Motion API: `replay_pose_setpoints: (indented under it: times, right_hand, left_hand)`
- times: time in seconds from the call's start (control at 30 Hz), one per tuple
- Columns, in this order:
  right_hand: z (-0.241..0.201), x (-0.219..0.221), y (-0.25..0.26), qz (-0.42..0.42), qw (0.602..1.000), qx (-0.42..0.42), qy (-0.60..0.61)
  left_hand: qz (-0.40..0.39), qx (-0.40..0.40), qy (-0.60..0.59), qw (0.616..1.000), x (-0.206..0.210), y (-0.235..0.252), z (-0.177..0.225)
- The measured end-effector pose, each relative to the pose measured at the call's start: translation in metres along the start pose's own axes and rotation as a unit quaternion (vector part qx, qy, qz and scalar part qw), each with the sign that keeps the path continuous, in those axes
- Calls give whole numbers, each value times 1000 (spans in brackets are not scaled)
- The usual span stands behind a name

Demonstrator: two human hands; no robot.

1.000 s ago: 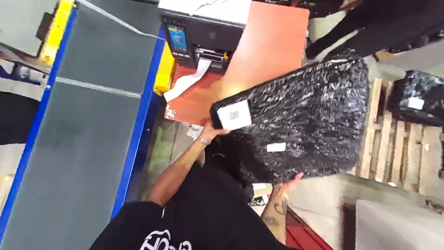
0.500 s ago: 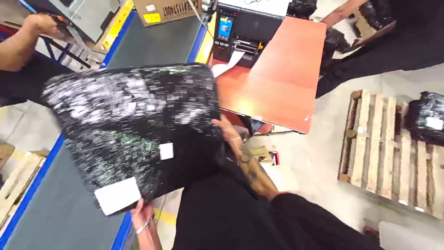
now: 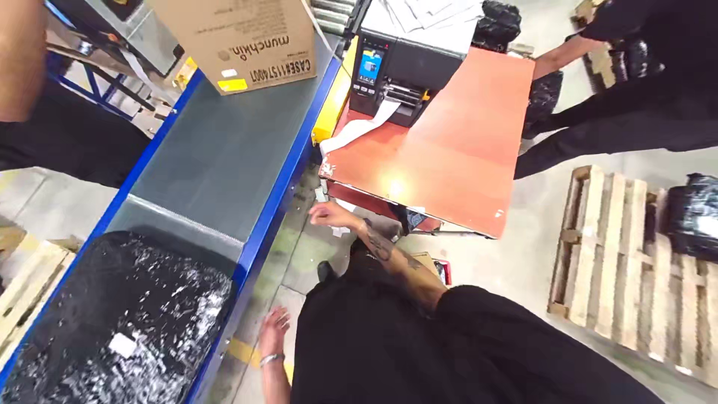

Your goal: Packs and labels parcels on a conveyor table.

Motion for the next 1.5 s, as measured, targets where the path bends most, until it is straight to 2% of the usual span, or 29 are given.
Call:
replay_pose_setpoints:
  times: [0.07,0.13,0.2,0.27,0.33,0.5,0.53,0.63,0.67,0.7,0.77,0.83,0.93,1.0,1.07,1.17,1.23,1.3,1.37,1.43,1.5]
  right_hand:
    - [34,-41,-24,71,989,82,96]
    - [64,-81,-53,143,966,135,168]
    - [91,-117,-76,218,941,164,202]
    - [118,-152,-92,300,917,186,186]
    - [146,-177,-110,349,896,217,168]
    - [188,-216,-135,339,870,272,234]
    - [198,-219,-136,335,862,286,252]
    - [210,-230,-134,335,828,312,323]
    - [206,-236,-132,324,823,328,332]
    - [203,-243,-129,310,822,344,332]
    - [204,-250,-122,286,826,369,316]
    - [202,-254,-116,282,843,363,279]
    - [162,-265,-95,270,911,251,186]
    - [119,-275,-73,281,931,159,170]
    - [70,-290,-48,300,931,97,181]
    - [25,-313,-10,333,919,85,194]
    - [20,-324,9,370,902,81,209]
    - [18,-332,21,408,880,90,227]
    - [14,-339,29,436,859,106,245]
    - [15,-347,41,457,844,106,258]
    - [12,-346,45,468,837,101,266]
  left_hand:
    - [-154,55,80,983,58,13,11]
    - [-302,157,182,922,105,30,19]
    - [-387,181,308,850,144,45,37]
    - [-424,158,415,789,183,66,56]
    - [-440,134,465,756,216,86,66]
    - [-422,168,567,687,303,124,120]
    - [-410,180,567,692,322,125,130]
    - [-371,208,496,757,377,129,153]
    - [-361,213,486,767,395,131,158]
    - [-357,218,494,762,413,134,162]
    - [-358,230,534,730,441,137,160]
    - [-344,233,580,701,460,134,153]
    - [-318,221,619,683,475,128,149]
    - [-320,211,626,679,478,128,148]
    - [-332,214,624,674,479,131,154]
    - [-364,224,576,697,471,145,160]
    - [-365,229,515,741,458,151,164]
    - [-325,251,480,775,438,155,165]
    - [-294,250,461,799,412,161,161]
    - [-302,216,434,821,382,170,145]
    - [-318,177,436,823,352,178,124]
Point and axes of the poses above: each hand's wrist, its own y-axis towards the middle knuckle, its own x-axis out of the palm, z = x × y, the point moved 1 cm from there along y, towards the middle knuckle, and after that the axes turned 15 degrees about x, right-handed, at the moved point
